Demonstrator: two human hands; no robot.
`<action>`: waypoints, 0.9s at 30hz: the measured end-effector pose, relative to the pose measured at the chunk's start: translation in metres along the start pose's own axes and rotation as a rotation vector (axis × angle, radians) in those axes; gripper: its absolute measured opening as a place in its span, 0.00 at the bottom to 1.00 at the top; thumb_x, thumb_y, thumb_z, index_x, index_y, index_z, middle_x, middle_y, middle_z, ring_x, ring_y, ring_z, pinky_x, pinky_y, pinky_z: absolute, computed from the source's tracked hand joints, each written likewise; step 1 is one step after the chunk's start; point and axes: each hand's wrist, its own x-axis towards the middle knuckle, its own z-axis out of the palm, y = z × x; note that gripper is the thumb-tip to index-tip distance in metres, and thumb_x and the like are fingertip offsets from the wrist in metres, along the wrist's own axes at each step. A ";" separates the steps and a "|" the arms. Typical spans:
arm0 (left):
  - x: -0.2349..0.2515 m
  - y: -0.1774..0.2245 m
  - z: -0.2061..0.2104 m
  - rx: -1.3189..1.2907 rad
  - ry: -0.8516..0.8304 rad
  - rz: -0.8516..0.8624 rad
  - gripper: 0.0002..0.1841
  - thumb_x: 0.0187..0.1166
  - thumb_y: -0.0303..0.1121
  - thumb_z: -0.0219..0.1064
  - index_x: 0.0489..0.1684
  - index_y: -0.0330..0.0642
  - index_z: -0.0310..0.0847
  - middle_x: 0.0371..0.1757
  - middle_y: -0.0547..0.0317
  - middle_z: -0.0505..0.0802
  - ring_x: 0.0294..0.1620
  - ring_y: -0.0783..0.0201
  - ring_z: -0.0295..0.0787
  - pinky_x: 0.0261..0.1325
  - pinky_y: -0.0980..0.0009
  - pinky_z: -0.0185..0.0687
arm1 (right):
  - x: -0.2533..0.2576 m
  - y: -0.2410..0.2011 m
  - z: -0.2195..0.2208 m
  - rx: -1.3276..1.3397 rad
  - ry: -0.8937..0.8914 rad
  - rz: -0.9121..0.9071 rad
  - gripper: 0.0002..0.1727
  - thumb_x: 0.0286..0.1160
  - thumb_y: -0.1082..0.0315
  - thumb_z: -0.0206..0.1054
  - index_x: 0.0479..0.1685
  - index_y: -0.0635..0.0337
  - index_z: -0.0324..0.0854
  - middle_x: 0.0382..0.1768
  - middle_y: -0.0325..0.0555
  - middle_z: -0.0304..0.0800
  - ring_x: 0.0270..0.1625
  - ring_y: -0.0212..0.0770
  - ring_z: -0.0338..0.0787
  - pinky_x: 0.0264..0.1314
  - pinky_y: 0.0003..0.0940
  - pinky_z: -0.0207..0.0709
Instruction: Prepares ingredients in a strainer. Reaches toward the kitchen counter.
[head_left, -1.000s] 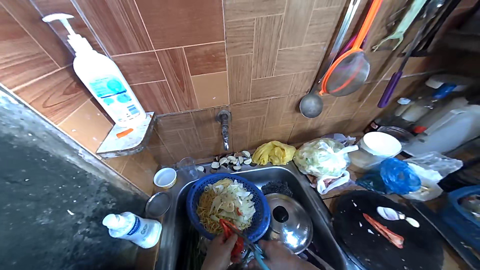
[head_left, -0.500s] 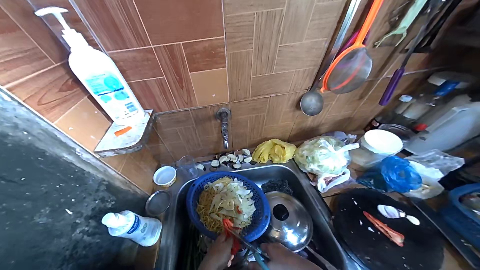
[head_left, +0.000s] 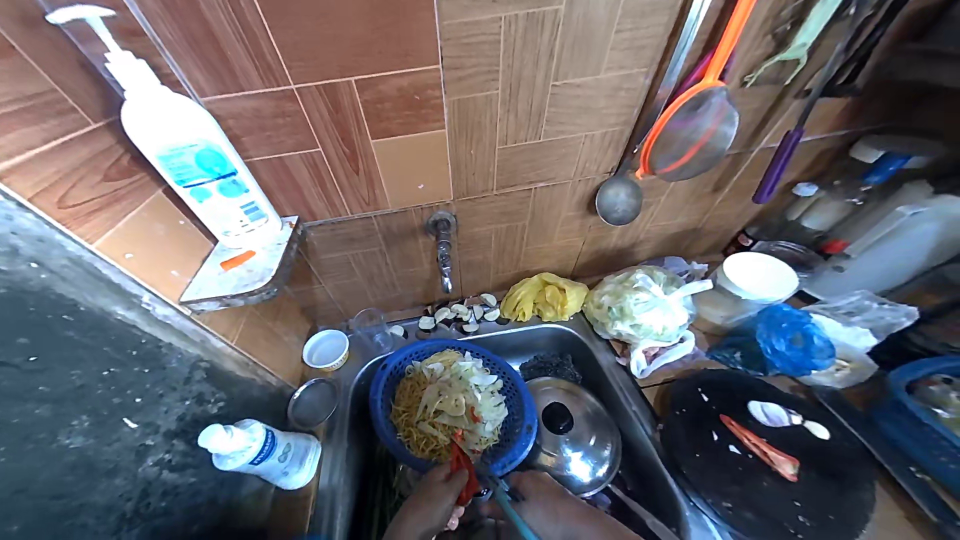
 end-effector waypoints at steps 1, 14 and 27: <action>0.001 -0.001 0.000 -0.013 0.002 -0.009 0.14 0.95 0.38 0.50 0.59 0.39 0.76 0.27 0.64 0.80 0.20 0.74 0.72 0.24 0.78 0.70 | 0.001 -0.001 0.001 -0.008 0.001 0.009 0.39 0.79 0.32 0.62 0.60 0.66 0.84 0.57 0.64 0.88 0.65 0.61 0.86 0.72 0.63 0.74; 0.011 -0.002 0.013 -0.046 0.351 0.017 0.17 0.89 0.34 0.62 0.68 0.32 0.77 0.46 0.45 0.91 0.36 0.61 0.90 0.41 0.65 0.88 | -0.013 0.003 0.013 0.057 0.020 0.111 0.43 0.78 0.29 0.60 0.63 0.67 0.83 0.60 0.66 0.88 0.66 0.63 0.87 0.71 0.64 0.75; 0.006 0.007 0.067 -0.249 0.882 0.212 0.17 0.81 0.29 0.70 0.61 0.28 0.79 0.47 0.40 0.92 0.48 0.52 0.92 0.56 0.52 0.87 | -0.022 -0.022 0.019 -0.079 0.096 0.211 0.45 0.74 0.36 0.69 0.80 0.64 0.68 0.77 0.62 0.78 0.75 0.62 0.82 0.73 0.65 0.75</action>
